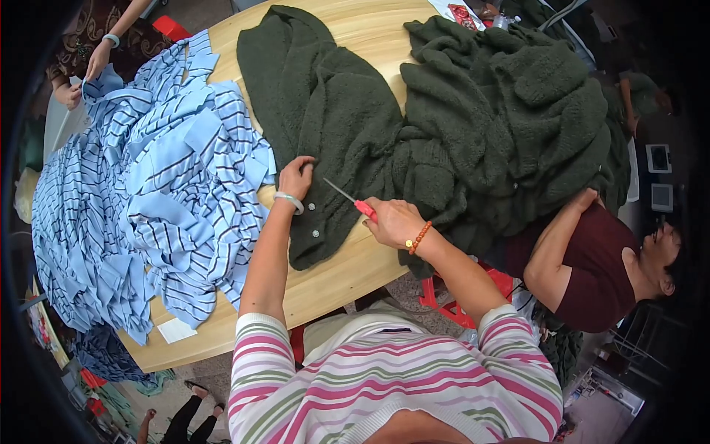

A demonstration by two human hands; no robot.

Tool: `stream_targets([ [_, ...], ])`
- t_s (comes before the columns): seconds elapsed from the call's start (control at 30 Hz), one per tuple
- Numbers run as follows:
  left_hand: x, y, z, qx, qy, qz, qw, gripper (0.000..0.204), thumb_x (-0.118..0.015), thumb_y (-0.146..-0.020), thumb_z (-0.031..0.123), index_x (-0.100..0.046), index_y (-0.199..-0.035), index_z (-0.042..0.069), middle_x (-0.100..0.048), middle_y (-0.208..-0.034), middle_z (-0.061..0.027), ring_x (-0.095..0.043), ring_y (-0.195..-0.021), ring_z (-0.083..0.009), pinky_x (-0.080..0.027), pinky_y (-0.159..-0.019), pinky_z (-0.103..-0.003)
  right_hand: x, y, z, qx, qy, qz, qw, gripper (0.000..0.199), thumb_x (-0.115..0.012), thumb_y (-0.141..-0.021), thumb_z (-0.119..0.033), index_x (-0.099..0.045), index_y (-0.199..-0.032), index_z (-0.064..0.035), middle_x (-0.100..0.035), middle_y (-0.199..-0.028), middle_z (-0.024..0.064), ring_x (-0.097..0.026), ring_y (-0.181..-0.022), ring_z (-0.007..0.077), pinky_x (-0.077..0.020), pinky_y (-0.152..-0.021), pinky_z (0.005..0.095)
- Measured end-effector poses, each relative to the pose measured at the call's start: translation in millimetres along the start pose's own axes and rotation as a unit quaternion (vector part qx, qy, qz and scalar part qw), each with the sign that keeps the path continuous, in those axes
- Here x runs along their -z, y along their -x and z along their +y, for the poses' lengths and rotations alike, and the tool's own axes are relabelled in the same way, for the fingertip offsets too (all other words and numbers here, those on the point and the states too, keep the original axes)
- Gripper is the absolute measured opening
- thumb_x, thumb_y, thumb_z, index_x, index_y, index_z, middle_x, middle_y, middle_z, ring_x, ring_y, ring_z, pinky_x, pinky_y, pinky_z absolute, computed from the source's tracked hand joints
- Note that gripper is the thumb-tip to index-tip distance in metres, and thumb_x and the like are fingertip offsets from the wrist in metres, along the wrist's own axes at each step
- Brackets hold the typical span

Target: Trimming loose threads from finished garments using scissors and then folding them.

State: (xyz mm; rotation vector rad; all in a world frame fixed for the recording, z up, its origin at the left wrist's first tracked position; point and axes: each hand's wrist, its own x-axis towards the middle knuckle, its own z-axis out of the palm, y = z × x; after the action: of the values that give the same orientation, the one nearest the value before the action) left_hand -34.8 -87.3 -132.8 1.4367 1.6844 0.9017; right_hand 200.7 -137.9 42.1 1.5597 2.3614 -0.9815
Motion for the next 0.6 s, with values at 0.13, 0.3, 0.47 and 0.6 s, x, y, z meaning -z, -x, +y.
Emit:
stream_targets([
  [0.13,-11.5,-6.0,22.6,-0.004,-0.179,-0.004,0.984,0.033,-0.074,-0.069,0.017,-0.062,-0.097,0.006,-0.065,-0.092,-0.0181,-0.061,-0.092,-0.0376,-0.048,-0.079,-0.041,0.6,-5.0,6.9,-0.042,-0.010,-0.016,0.999,0.031,-0.057,-0.086,-0.026,-0.053,-0.109,-0.0053,-0.065,-0.085,0.0225,-0.062,-0.086,0.0417,-0.0478,-0.077,0.0494],
  [0.3,-4.9,-14.0,14.6,0.040,-0.125,-0.057,0.990,0.033,-0.076,-0.068,0.020,-0.063,-0.094,0.005,-0.065,-0.093,-0.0196,-0.060,-0.094,-0.0377,-0.048,-0.081,-0.041,-2.8,-6.1,-1.6,-0.028,0.012,-0.006,1.000,0.022,-0.056,-0.086,-0.022,-0.055,-0.098,-0.0044,-0.065,-0.083,0.0203,-0.064,-0.084,0.0389,-0.0493,-0.073,0.0476],
  [0.47,3.6,-13.4,-1.6,0.066,-0.038,-0.088,0.993,0.034,-0.072,-0.076,0.026,-0.066,-0.101,0.005,-0.068,-0.092,-0.0148,-0.063,-0.092,-0.0307,-0.047,-0.080,-0.034,-4.3,-5.5,-3.5,-0.010,0.013,-0.006,1.000,0.022,-0.056,-0.086,-0.023,-0.055,-0.099,-0.0049,-0.065,-0.082,0.0206,-0.063,-0.083,0.0396,-0.0491,-0.073,0.0484],
  [0.6,14.3,8.4,23.3,0.175,0.293,-0.106,0.934,0.031,-0.059,-0.090,0.026,-0.065,-0.112,0.005,-0.068,-0.093,-0.0019,-0.061,-0.087,-0.0130,-0.047,-0.076,-0.027,-4.5,4.0,15.1,-0.020,-0.029,0.018,0.999,0.028,-0.058,-0.086,-0.026,-0.053,-0.108,-0.0088,-0.064,-0.079,0.0214,-0.062,-0.080,0.0421,-0.0492,-0.072,0.0500],
])
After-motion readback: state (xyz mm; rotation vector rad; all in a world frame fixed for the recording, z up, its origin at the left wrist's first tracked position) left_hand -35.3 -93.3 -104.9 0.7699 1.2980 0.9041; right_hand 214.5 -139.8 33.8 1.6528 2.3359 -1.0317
